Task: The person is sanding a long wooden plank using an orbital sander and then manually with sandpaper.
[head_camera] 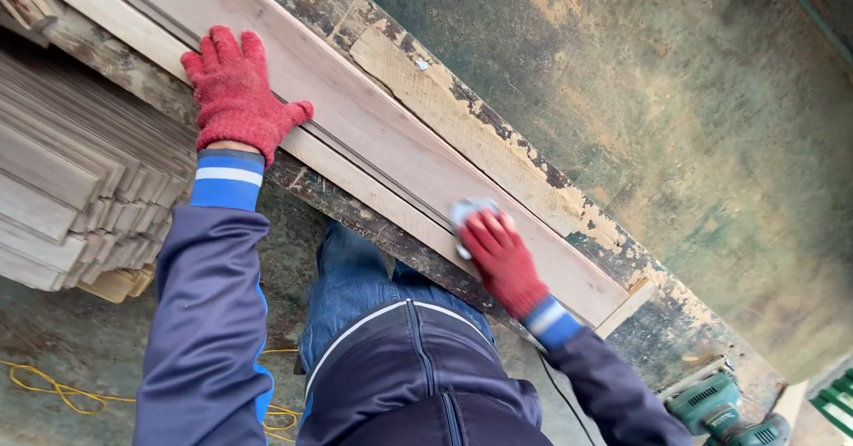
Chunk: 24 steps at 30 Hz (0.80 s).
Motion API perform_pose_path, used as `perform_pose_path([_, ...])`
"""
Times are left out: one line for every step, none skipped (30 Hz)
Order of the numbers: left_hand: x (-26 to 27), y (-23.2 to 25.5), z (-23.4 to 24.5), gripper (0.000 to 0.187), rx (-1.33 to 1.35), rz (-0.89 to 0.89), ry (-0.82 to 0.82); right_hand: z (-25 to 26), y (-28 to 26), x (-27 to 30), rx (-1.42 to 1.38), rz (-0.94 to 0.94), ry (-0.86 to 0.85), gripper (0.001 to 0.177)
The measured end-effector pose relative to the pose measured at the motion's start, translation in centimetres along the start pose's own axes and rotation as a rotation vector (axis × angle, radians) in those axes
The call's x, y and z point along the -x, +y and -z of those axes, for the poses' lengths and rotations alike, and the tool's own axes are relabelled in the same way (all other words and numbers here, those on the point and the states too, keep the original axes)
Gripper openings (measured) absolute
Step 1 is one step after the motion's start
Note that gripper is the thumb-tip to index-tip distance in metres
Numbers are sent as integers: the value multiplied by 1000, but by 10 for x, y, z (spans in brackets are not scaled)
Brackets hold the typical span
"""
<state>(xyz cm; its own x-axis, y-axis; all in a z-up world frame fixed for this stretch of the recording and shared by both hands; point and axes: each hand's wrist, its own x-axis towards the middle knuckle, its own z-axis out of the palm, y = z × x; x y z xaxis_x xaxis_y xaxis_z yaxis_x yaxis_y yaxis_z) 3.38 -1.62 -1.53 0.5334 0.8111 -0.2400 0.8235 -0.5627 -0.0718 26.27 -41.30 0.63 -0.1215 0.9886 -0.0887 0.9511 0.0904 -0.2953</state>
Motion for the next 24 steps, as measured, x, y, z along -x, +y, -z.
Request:
perform_pose_path([0,0,-6,123,33,24,-47,6,0,20,-19,-46,-3,67])
perform_pose_path([-3,-2,-9,129,63,50,-89,11,2,37,-38,-89,0,57])
perform_pose_path([-7,-2,-11,129,68,58,-88,6,2,27,-34,-82,-4,57])
perform_pose_path([-8,-2,-14,131,41,65,-103,0,-1,20,-14,-85,1,60])
perform_pose_path([-9,-1,-16,132,14,71,-117,-5,-4,14,6,-88,6,64])
perform_pose_path([-12,-1,-16,132,14,75,-112,-4,-9,-21,10,-84,10,64])
perform_pose_path([-14,-1,-17,132,14,76,-115,-2,-13,-54,4,-28,39,60])
perform_pose_path([-12,-1,-18,132,12,79,-121,0,-20,-85,-5,28,68,57])
perform_pose_path([-11,0,-14,132,10,84,-118,-3,-25,-116,-6,34,71,57])
perform_pose_path([-10,1,-10,131,2,81,-108,-6,-32,-147,-9,39,122,55])
perform_pose_path([-10,3,-6,130,-6,79,-99,-9,-37,-177,-12,45,173,54])
perform_pose_path([-8,4,-3,130,-11,78,-95,-13,-36,-183,-14,44,179,54])
perform_pose_path([-7,5,-1,130,-3,81,-75,-18,-35,-190,-10,36,172,57])
perform_pose_path([-4,6,1,129,4,73,-62,-23,-37,-194,-9,18,160,60])
perform_pose_path([-3,4,1,129,-2,61,-65,-18,-34,-164,-14,5,162,60])
perform_pose_path([-6,4,0,129,17,63,-111,-11,-27,-135,-62,10,148,58])
perform_pose_path([-8,3,-1,128,35,65,-158,-4,-21,-108,-110,14,133,56])
perform_pose_path([-8,4,-2,128,46,66,-162,0,-17,-72,-104,15,124,56])
perform_pose_path([-7,3,-3,128,43,53,-115,5,-14,-37,-55,-30,64,59])
perform_pose_path([-5,1,-4,128,38,44,-69,9,-10,-3,-9,-70,5,62])
perform_pose_path([-5,1,-8,128,44,50,-73,12,-11,9,-6,-65,-3,62])
perform_pose_path([-6,0,-10,130,42,47,-73,14,-12,19,-16,-98,-17,63])
perform_pose_path([-7,0,-13,131,39,44,-73,17,-12,31,-25,-132,-32,64])
perform_pose_path([-6,0,-12,131,39,34,-75,8,-13,15,-25,-142,-32,64])
